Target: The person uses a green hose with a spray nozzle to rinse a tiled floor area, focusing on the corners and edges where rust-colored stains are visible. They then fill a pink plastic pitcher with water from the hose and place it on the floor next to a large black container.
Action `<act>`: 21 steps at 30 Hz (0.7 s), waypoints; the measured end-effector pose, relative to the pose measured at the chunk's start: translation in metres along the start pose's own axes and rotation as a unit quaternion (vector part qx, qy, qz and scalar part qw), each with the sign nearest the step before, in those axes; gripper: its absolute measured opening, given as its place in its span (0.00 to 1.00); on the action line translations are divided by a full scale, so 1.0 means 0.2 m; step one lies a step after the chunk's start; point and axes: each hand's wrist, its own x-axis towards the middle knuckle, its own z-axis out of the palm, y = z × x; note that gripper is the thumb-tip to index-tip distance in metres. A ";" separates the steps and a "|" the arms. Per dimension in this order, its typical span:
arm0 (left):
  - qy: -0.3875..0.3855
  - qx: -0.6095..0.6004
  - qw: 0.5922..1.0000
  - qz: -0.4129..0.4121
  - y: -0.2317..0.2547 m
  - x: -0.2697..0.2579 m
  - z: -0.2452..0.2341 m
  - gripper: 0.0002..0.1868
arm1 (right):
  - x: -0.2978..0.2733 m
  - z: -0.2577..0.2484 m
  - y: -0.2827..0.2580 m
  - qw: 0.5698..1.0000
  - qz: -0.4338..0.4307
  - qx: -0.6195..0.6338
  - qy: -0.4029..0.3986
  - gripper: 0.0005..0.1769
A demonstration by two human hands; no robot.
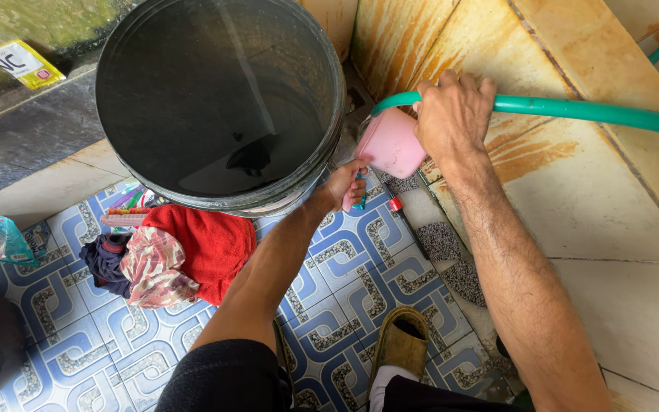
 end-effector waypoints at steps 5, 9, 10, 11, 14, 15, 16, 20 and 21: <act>-0.025 -0.048 0.999 -0.001 -0.06 0.00 0.01 0.21 | 0.01 0.00 0.00 1.000 0.003 0.002 -0.004 0.10; -0.056 -0.065 0.996 -0.005 -0.05 -0.02 0.00 0.21 | 0.01 -0.02 0.00 1.000 0.001 0.018 0.001 0.10; -0.058 -0.065 0.996 -0.008 -0.05 -0.02 0.00 0.21 | 0.01 -0.02 0.00 1.000 0.000 0.020 0.003 0.10; -0.060 -0.065 0.996 -0.012 -0.05 -0.02 0.00 0.22 | 0.01 -0.03 0.01 1.000 0.000 0.022 0.002 0.09; 0.000 -0.013 1.000 0.006 -0.03 -0.03 0.01 0.21 | 0.01 -0.04 0.00 0.999 -0.002 0.031 -0.011 0.09; 0.030 0.014 0.999 0.017 -0.02 -0.04 0.02 0.20 | 0.01 -0.05 0.01 0.999 -0.002 0.034 -0.020 0.09; 0.066 0.064 0.995 0.036 -0.01 -0.05 0.04 0.20 | 0.00 -0.06 0.00 0.999 -0.001 0.038 -0.030 0.09; 0.182 0.292 0.936 0.076 0.03 -0.12 0.12 0.21 | 0.00 -0.09 0.01 0.996 -0.005 0.065 -0.055 0.10; 0.204 0.354 0.909 0.076 0.03 -0.15 0.14 0.23 | 0.00 -0.10 0.00 0.995 -0.002 0.072 -0.072 0.11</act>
